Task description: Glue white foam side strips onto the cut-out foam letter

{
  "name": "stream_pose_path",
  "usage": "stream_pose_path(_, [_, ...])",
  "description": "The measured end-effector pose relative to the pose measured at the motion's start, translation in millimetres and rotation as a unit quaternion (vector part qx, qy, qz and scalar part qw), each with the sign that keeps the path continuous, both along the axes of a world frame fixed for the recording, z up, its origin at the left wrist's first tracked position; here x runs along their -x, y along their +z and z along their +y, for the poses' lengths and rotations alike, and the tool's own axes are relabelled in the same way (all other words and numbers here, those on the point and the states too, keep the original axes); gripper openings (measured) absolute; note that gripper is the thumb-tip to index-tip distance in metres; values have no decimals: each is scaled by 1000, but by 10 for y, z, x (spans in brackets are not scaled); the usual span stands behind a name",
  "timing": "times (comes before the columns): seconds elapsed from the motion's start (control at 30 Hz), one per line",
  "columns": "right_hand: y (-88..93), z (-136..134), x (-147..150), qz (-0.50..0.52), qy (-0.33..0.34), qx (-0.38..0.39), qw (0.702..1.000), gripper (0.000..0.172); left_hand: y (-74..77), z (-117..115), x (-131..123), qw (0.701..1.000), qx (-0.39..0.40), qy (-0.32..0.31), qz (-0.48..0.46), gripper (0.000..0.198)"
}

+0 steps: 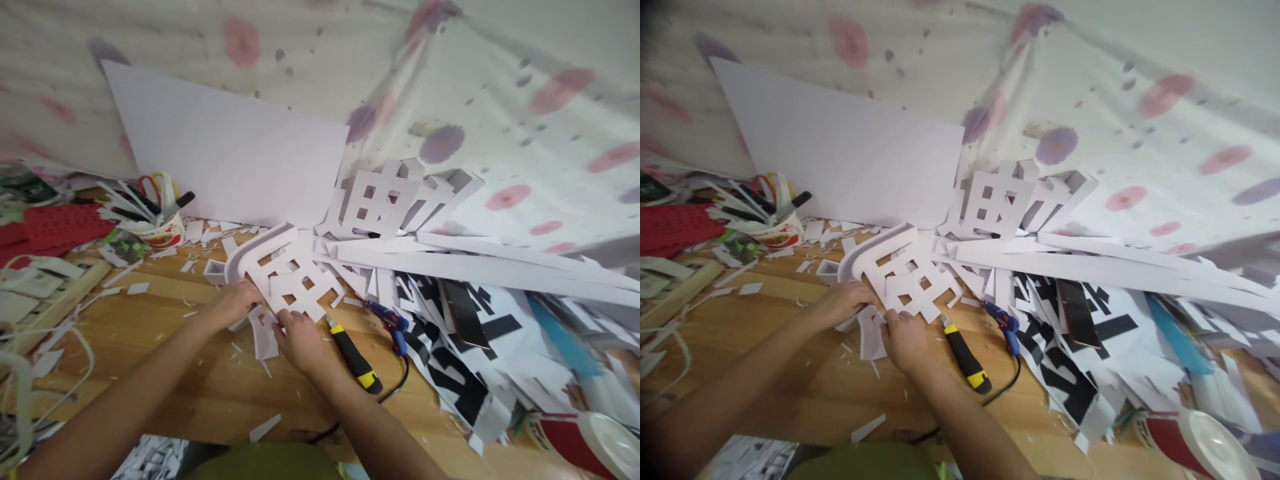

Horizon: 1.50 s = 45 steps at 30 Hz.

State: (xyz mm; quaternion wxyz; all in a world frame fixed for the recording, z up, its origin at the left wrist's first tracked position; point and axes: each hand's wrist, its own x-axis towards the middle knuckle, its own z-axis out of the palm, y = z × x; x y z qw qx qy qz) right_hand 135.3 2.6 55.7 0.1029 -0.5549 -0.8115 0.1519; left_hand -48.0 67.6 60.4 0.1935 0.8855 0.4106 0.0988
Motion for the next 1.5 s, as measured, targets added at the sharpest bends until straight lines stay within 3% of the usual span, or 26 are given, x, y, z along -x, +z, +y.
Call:
stream_pose_path(0.43, [-64, 65, 252, -26, 9, 20, 999, 14, -20, 0, 2, 1000, 13, 19, -5, 32])
stream_pose_path(0.6, [-168, 57, 249, -8, 26, 8, 1000, 15, -30, -95, 81, 994, 38, 27, -98, 43])
stream_pose_path(0.73, [-280, 45, 250, -2, 28, 7, 1000, 16, 4, -232, 173, 978, 1, 109, -180, 38])
stream_pose_path(0.87, [-314, 56, 269, -12, 28, -2, 1000, 17, 6, -318, 172, 969, -34, 172, -175, 23])
stream_pose_path(1.1, [-307, 69, 254, 10, 43, -10, 999, 25, -35, -360, 124, 981, -16, 128, -142, 22])
stream_pose_path(1.37, [-200, 61, 165, 46, 17, -38, 998, 18, 213, -235, 15, 999, 19, 11, -42, 20])
stream_pose_path(1.5, [-142, 11, -135, 134, -29, -64, 988, 17, 266, -197, -61, 997, 29, 69, -35, 23])
